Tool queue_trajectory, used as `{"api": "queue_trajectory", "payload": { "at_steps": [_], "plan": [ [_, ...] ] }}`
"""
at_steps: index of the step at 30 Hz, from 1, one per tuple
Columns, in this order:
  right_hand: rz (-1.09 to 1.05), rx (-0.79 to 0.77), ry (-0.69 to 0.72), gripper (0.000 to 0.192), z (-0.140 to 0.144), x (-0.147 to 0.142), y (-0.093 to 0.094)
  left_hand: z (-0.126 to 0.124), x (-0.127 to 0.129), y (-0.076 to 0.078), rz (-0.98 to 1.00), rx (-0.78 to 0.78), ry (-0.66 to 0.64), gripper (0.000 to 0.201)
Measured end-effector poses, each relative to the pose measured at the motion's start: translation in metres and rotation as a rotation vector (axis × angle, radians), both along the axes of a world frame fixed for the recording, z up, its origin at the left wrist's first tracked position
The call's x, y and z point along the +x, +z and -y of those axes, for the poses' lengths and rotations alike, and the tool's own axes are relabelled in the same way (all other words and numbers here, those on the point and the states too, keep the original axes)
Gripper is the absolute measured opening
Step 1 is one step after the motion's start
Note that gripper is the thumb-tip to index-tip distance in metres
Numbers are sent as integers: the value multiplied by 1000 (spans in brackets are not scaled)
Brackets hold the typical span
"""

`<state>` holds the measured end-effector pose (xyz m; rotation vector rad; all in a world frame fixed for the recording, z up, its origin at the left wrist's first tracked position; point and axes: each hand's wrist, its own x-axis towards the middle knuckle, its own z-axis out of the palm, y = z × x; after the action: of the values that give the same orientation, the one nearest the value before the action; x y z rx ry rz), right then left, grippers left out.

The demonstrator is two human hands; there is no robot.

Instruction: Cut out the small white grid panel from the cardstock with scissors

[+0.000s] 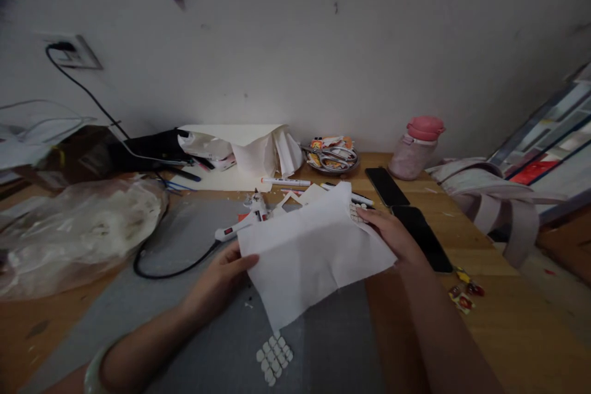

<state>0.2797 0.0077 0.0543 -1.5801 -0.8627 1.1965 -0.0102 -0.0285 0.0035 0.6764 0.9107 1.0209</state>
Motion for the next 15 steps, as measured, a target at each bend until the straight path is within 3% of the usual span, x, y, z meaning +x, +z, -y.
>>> {"api": "queue_trajectory", "payload": {
  "at_steps": [2,8,11,15],
  "plan": [
    [-2,-94,10,16,0,9,4,2,0,-2,-11,11,-77,34],
    [136,-114,49,20,1,30,8,7,1,-6,-43,-69,-459,23],
    [377,-130,12,18,1,31,4,6,3,-5,-125,-72,-497,24],
    [794,1,-80,20,-1,28,2,5,5,-6,-156,-73,-463,33]
  ]
}}
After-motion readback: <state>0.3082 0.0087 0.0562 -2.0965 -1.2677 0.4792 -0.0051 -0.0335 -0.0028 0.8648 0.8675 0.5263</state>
